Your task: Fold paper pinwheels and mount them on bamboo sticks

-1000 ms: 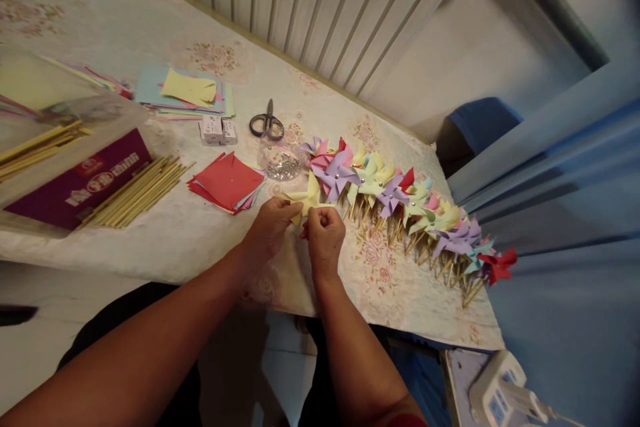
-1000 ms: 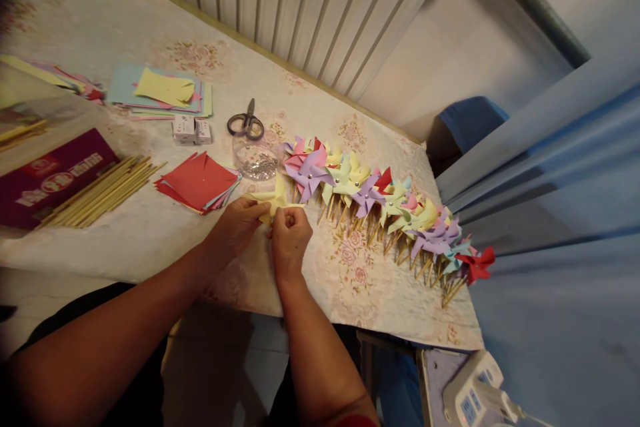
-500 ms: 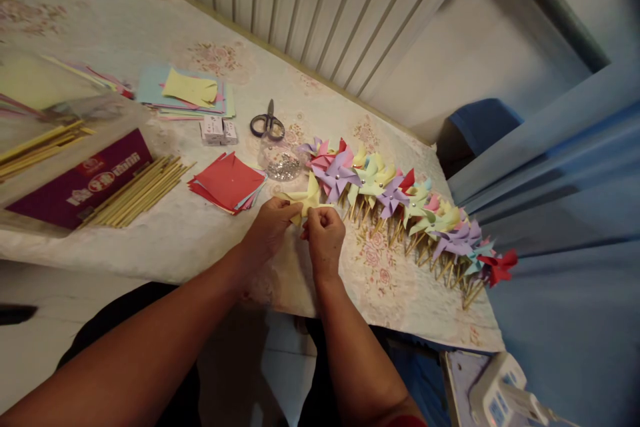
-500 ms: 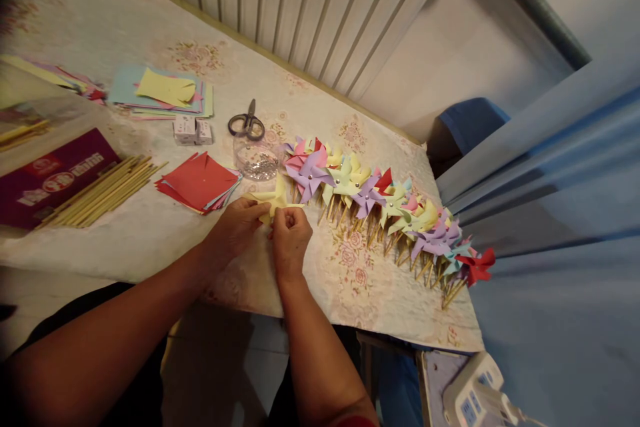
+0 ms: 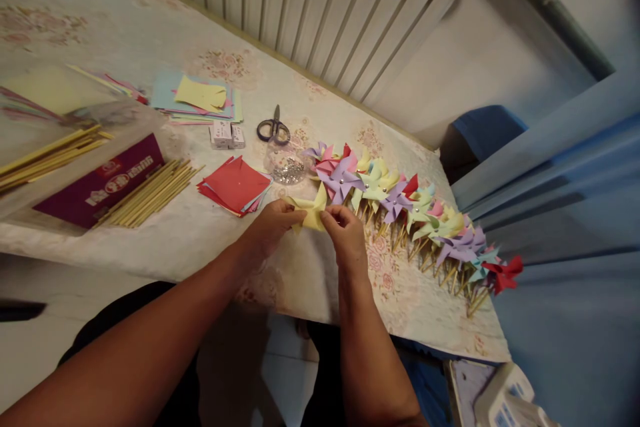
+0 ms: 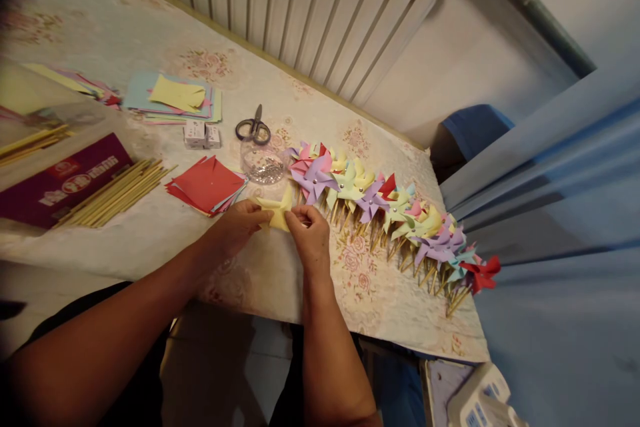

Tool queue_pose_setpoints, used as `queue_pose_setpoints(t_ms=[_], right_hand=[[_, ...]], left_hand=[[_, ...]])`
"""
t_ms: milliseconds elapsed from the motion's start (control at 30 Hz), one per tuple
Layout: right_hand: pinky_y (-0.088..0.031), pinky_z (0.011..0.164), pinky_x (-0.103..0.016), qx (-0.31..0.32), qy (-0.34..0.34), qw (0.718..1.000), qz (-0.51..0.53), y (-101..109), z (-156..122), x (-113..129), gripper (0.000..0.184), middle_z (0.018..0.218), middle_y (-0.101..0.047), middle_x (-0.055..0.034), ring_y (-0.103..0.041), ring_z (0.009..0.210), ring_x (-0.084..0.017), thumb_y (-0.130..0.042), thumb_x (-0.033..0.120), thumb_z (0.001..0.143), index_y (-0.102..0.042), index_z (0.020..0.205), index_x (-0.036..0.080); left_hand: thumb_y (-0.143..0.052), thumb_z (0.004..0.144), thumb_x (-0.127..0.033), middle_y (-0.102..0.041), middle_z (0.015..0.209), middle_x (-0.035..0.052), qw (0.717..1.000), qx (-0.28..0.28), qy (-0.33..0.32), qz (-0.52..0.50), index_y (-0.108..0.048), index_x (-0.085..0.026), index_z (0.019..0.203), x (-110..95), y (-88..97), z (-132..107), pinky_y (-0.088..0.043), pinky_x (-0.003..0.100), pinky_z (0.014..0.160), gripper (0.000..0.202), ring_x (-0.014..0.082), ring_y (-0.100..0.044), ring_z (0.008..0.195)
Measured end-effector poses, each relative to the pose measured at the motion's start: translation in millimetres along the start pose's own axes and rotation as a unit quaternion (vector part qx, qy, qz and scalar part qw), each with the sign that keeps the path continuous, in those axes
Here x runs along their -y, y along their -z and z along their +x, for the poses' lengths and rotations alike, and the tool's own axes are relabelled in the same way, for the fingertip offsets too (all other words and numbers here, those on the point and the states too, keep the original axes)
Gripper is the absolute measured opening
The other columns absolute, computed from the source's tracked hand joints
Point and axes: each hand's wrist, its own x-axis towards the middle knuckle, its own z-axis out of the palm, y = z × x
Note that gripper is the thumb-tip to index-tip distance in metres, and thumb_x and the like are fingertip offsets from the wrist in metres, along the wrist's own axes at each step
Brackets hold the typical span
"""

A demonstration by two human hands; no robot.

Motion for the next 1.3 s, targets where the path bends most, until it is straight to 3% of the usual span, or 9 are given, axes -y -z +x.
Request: queue_pose_setpoints(t_ms=[133,333,500,767,867,933,1067,1233,1300], right_hand=[[-0.038,0.057,-0.024,0.069,-0.037,0.996,0.032,-4,0,-11,0.021,0.062,-0.058,0.0046,-0.046,0.056,-0.010,-0.071,0.038,0.068,-0.067,0.070,0.017],[-0.038,0.056,-0.023,0.079,-0.047,0.996,0.012,-6,1,-21,0.022,0.063,-0.060,0.0047,-0.047,0.057,-0.010,-0.068,0.032,0.068,-0.073,0.081,0.015],[-0.041,0.058,-0.024,0.090,-0.041,0.995,0.020,-4,1,-22,0.024,0.068,-0.065,0.0029,-0.050,0.059,-0.011,-0.066,0.032,0.070,-0.074,0.084,0.015],[-0.041,0.058,-0.025,0.077,-0.052,0.996,0.015,-7,-3,-14,0.025,0.067,-0.064,0.0026,-0.053,0.059,-0.012,-0.068,0.037,0.067,-0.072,0.081,0.016],[-0.045,0.061,-0.026,0.055,-0.039,0.997,0.029,-4,-6,-7,0.032,0.070,-0.065,0.0021,-0.056,0.063,-0.014,-0.072,0.045,0.068,-0.070,0.083,0.017],[-0.046,0.064,-0.026,0.008,-0.024,0.999,0.045,0,-8,1,0.036,0.073,-0.067,0.0009,-0.059,0.066,-0.014,-0.073,0.049,0.069,-0.069,0.086,0.017],[-0.045,0.065,-0.025,-0.074,0.023,0.996,0.046,2,0,23,0.033,0.073,-0.067,0.0001,-0.058,0.067,-0.014,-0.073,0.045,0.071,-0.070,0.087,0.016],[-0.042,0.062,-0.024,-0.016,0.094,0.992,-0.078,-20,42,56,0.020,0.067,-0.063,0.0028,-0.053,0.061,-0.012,-0.067,0.034,0.072,-0.071,0.079,0.016],[-0.042,0.062,-0.024,0.043,0.112,0.979,-0.166,-38,67,66,0.015,0.065,-0.063,0.0027,-0.053,0.061,-0.013,-0.063,0.030,0.073,-0.071,0.075,0.017]], left_hand=[[-0.075,0.060,-0.026,-0.066,0.065,0.0004,0.999,0.007,0.006,0.045,-0.065,-0.016,0.071,-2,-1.7,-4,-0.038,0.023,0.056,0.019,0.0121,-0.055,0.057],[-0.074,0.064,-0.028,-0.061,0.064,-0.0040,0.993,0.018,0.011,0.115,-0.063,-0.014,0.080,4,3.9,-3,-0.031,0.022,0.054,0.024,0.0099,-0.049,0.056],[-0.072,0.067,-0.031,-0.067,0.075,-0.0001,0.993,0.037,0.026,0.111,-0.066,-0.014,0.087,9,8.2,-2,-0.036,0.024,0.060,0.026,0.0124,-0.056,0.063],[-0.071,0.067,-0.031,-0.070,0.076,0.0022,0.994,0.048,0.022,0.098,-0.071,-0.013,0.082,5,4.2,-3,-0.037,0.024,0.061,0.024,0.0132,-0.057,0.064],[-0.072,0.067,-0.032,-0.071,0.077,0.0021,0.996,0.057,0.000,0.074,-0.071,-0.014,0.081,2,6.0,-2,-0.041,0.025,0.065,0.023,0.0148,-0.060,0.068],[-0.073,0.067,-0.031,-0.071,0.077,0.0020,0.997,0.052,-0.022,0.056,-0.071,-0.015,0.082,-2,8.8,-2,-0.044,0.026,0.068,0.022,0.0159,-0.062,0.071],[-0.074,0.067,-0.030,-0.071,0.076,0.0020,0.998,0.023,-0.058,-0.008,-0.071,-0.015,0.083,-18,17.1,-2,-0.046,0.026,0.068,0.022,0.0159,-0.064,0.070],[-0.073,0.068,-0.027,-0.070,0.071,0.0026,0.991,-0.027,-0.105,-0.072,-0.069,-0.016,0.077,-39,32.9,-6,-0.048,0.026,0.066,0.015,0.0166,-0.064,0.069],[-0.071,0.070,-0.027,-0.069,0.069,0.0023,0.987,-0.061,-0.121,-0.089,-0.069,-0.017,0.077,-42,41.0,-6,-0.047,0.026,0.062,0.013,0.0165,-0.064,0.067]])
